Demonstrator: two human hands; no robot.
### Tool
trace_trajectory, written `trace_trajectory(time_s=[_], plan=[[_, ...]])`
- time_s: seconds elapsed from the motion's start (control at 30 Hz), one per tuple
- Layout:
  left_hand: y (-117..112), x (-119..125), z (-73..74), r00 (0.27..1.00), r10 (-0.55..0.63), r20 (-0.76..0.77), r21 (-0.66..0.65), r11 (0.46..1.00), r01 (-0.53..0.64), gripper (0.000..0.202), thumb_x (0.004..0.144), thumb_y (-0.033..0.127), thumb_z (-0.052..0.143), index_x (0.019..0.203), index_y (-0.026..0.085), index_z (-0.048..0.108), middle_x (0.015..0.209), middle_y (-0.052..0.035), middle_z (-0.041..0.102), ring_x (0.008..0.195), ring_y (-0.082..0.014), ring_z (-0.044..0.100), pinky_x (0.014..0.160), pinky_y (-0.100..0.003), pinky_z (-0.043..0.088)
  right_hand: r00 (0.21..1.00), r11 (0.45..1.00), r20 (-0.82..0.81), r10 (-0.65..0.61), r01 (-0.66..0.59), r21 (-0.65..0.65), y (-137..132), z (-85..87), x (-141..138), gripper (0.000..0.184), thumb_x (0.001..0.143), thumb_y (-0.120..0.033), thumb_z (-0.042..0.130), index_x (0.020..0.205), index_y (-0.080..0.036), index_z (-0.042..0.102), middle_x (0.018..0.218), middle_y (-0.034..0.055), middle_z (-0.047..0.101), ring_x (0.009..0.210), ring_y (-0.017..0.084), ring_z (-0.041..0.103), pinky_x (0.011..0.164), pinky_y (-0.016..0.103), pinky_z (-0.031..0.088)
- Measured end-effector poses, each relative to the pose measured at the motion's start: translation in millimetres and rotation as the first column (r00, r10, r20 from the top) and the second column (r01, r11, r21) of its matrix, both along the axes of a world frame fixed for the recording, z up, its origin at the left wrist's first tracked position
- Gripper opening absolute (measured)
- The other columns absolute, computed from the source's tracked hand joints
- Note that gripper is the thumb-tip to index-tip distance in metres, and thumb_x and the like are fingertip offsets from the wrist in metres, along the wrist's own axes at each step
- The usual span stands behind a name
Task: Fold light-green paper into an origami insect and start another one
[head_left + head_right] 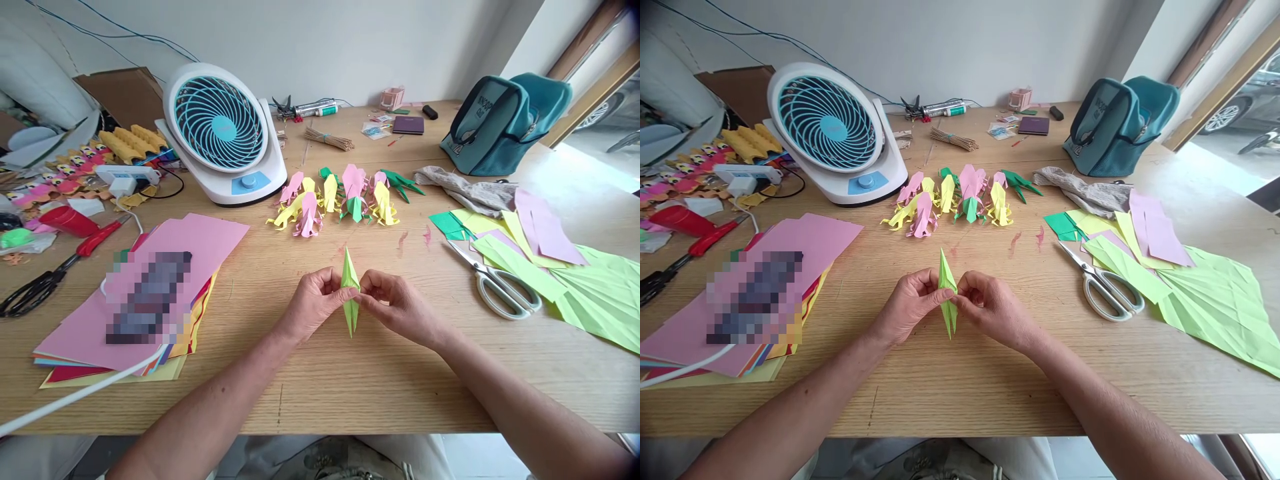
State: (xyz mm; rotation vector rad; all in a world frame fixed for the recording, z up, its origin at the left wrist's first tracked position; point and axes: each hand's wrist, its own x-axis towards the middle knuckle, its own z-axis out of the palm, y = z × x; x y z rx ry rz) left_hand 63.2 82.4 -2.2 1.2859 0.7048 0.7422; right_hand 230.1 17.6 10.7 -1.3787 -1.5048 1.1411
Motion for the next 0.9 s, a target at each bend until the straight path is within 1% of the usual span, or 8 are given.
trace_trajectory(time_s=[0.13,0.2,0.27,0.4,0.5,0.63,0.77,0.9], plan=[[-2,1,-0.7,0.997,0.079,-0.005,-0.010,0.997,-0.079,0.030,0.072,0.033,0.078,0.069,0.013,0.056,0.066,0.0033,0.054,0.064,-0.0078,0.047,0.062,-0.021,0.038,0.977,0.997,-0.207,0.049,-0.062,-0.055,3,-6.0,-1,0.025,0.085,-0.041,0.067,0.085,-0.018,0.057,0.078,0.0000,0.060,0.071,0.014,0.054,0.066,0.026,0.043],[-3,2,-0.6,0.996,0.085,-0.003,-0.014,0.996,-0.085,0.029,0.073,0.033,0.078,0.069,0.014,0.056,0.067,0.0030,0.055,0.064,-0.0081,0.047,0.063,-0.022,0.038,0.965,0.991,-0.249,0.075,-0.101,-0.091,3,-8.3,-1,0.026,0.086,-0.042,0.064,0.082,-0.018,0.057,0.077,0.0007,0.060,0.072,0.015,0.055,0.067,0.027,0.043],[-3,2,0.4,0.997,0.083,-0.003,-0.016,0.996,-0.083,0.029,0.073,0.034,0.077,0.069,0.014,0.056,0.067,0.0032,0.054,0.064,-0.0080,0.046,0.062,-0.022,0.038,0.975,0.991,-0.213,0.069,-0.092,-0.098,3,-10.2,-1,0.027,0.087,-0.042,0.063,0.078,-0.018,0.057,0.073,0.0006,0.059,0.069,0.014,0.054,0.064,0.027,0.042],[-3,2,3.9,0.998,0.062,0.014,-0.004,0.998,-0.062,0.030,0.071,0.036,0.079,0.073,0.013,0.059,0.067,0.0036,0.053,0.063,-0.0073,0.044,0.061,-0.021,0.036,0.997,0.999,-0.075,-0.001,-0.002,-0.039,2,-12.5,-1,0.027,0.088,-0.040,0.062,0.075,-0.018,0.055,0.067,-0.0013,0.055,0.063,0.012,0.047,0.058,0.026,0.036],[-2,1,4.3,0.998,0.044,0.041,0.003,0.999,-0.044,0.031,0.074,0.041,0.077,0.077,0.014,0.063,0.066,0.0036,0.051,0.060,-0.0067,0.042,0.055,-0.021,0.033,0.999,0.999,0.020,-0.039,0.040,-0.020,1,-10.3,-2,0.025,0.089,-0.037,0.059,0.072,-0.018,0.053,0.064,-0.0025,0.052,0.059,0.011,0.043,0.054,0.025,0.033],[1,-1,0.2,0.997,0.074,0.026,0.021,0.997,-0.074,0.035,0.078,0.046,0.072,0.070,0.014,0.061,0.060,0.0050,0.044,0.053,-0.0055,0.035,0.049,-0.022,0.026,0.993,1.000,0.115,-0.019,0.022,-0.022,-1,-4.0,-5,0.022,0.088,-0.031,0.058,0.071,-0.019,0.052,0.062,-0.0033,0.052,0.058,0.010,0.044,0.055,0.024,0.034],[2,-2,-1.7,0.993,0.115,-0.006,0.064,0.991,-0.114,0.035,0.075,0.042,0.076,0.064,0.014,0.059,0.055,0.0051,0.045,0.052,-0.0054,0.036,0.049,-0.021,0.028,0.990,1.000,0.144,0.002,0.001,-0.021,-3,-1.6,-6,0.021,0.088,-0.030,0.057,0.071,-0.019,0.052,0.062,-0.0038,0.051,0.058,0.010,0.044,0.055,0.024,0.034],[1,-2,2.0,0.995,0.104,-0.015,0.026,0.994,-0.103,0.035,0.072,0.044,0.077,0.066,0.015,0.060,0.054,0.0053,0.047,0.047,-0.0053,0.037,0.045,-0.021,0.027,0.991,1.000,0.135,0.011,-0.008,-0.027,-3,-3.0,-6,0.023,0.088,-0.033,0.057,0.071,-0.019,0.051,0.061,-0.0038,0.049,0.058,0.010,0.042,0.054,0.024,0.033]])
